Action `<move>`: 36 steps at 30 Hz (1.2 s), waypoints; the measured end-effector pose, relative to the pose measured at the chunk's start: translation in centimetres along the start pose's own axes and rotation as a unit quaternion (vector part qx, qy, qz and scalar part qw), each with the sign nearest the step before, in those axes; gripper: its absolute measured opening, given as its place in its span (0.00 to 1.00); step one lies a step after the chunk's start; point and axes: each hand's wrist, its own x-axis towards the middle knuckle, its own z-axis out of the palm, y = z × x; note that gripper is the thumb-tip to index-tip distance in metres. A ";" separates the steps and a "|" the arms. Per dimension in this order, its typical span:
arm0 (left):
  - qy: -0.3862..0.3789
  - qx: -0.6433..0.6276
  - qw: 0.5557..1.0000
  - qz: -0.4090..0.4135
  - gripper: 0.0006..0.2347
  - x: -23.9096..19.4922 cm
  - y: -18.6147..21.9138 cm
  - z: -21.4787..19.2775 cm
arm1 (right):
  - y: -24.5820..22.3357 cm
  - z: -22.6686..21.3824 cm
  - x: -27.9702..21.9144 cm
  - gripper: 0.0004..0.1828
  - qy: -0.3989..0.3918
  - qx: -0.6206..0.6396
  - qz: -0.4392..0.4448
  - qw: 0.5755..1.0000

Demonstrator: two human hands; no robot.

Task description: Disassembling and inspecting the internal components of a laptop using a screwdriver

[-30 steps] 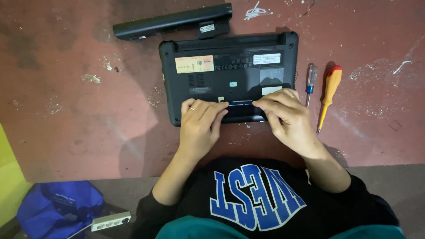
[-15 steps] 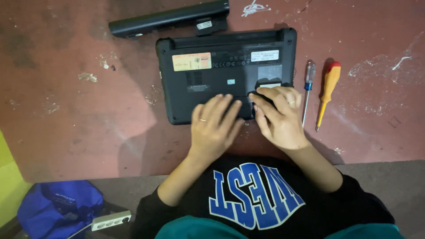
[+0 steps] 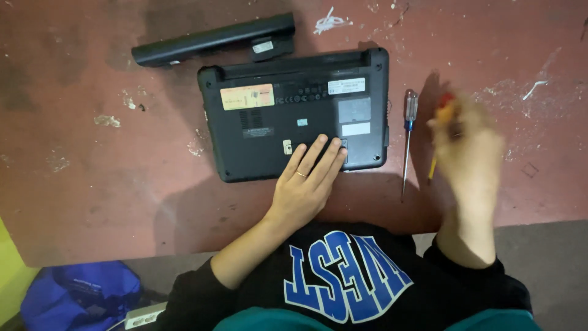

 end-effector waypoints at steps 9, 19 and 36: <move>0.040 -0.023 0.999 -0.011 0.13 0.2 0.0 0.3 | -6.5 -0.3 -3.6 0.29 0.265 0.342 -0.162 0.887; 0.006 -0.041 0.999 -0.010 0.15 0.0 0.1 0.9 | -8.0 1.3 -2.2 0.32 0.267 0.304 -0.247 0.880; 0.028 -0.042 0.998 -0.022 0.16 0.0 0.0 0.3 | -9.3 -8.1 -1.0 0.10 0.014 0.168 -0.286 0.943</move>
